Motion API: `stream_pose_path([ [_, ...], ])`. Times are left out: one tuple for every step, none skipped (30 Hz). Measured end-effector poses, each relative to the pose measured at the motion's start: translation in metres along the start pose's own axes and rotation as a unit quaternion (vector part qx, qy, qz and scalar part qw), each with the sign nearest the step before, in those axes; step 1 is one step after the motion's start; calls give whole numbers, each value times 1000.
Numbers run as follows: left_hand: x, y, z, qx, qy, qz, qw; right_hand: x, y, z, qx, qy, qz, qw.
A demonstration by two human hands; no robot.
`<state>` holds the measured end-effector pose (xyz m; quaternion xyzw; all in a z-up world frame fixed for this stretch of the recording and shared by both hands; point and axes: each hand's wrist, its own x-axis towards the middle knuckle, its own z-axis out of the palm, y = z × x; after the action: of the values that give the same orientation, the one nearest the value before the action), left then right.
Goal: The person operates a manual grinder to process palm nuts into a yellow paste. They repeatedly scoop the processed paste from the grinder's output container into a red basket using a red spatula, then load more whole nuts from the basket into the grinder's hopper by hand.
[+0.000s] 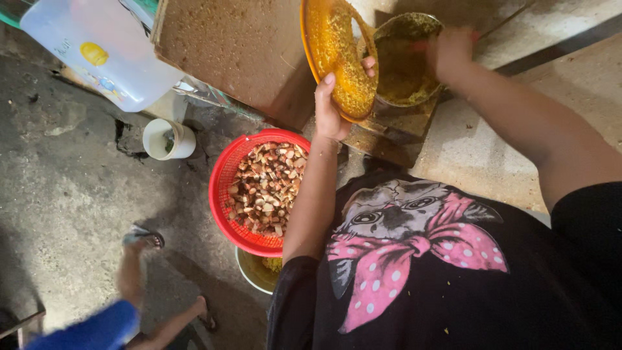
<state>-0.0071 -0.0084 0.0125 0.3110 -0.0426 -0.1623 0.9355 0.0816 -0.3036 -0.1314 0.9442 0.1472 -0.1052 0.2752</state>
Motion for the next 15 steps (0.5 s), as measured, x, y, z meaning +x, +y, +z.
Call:
stream_pose_path([
  [0,1,1,4,2,5,1000,2,-6,7,6,-62,-7,998],
  [0,1,2,7,4,10,1000,3,-12,15,12,-124,-14,992],
  [0,2,2,11,7,16,1000,6,-18,22,19,-185,-21,982],
  [0,2,3,6,6,15,1000,9,-23,28,42,-197,-33,979],
  [-2,3,3,2,7,15,1000,12,-27,35,65,-210,-45,975],
  [-3,3,3,-2,7,14,1000,15,-31,41,89,-223,-58,969],
  [-3,3,3,-3,9,14,1000,19,-32,46,112,-235,-68,963],
  [-2,3,3,-5,11,13,1000,22,-34,51,136,-247,-79,956],
  [-1,3,3,-7,12,12,1000,24,-35,54,160,-259,-88,948],
  [1,2,3,-7,8,14,1000,26,-37,56,225,-292,-73,927],
  [2,2,2,-7,5,17,1000,29,-40,57,288,-322,-59,900],
  [3,3,1,-7,2,21,1000,32,-46,56,351,-350,-44,868],
  [3,3,-1,-7,4,17,1000,34,-53,54,410,-377,-32,830],
  [2,3,-3,-7,6,13,1000,35,-60,52,466,-402,-19,787],
  [1,5,-5,-6,9,11,1000,38,-66,47,520,-424,-8,741],
])
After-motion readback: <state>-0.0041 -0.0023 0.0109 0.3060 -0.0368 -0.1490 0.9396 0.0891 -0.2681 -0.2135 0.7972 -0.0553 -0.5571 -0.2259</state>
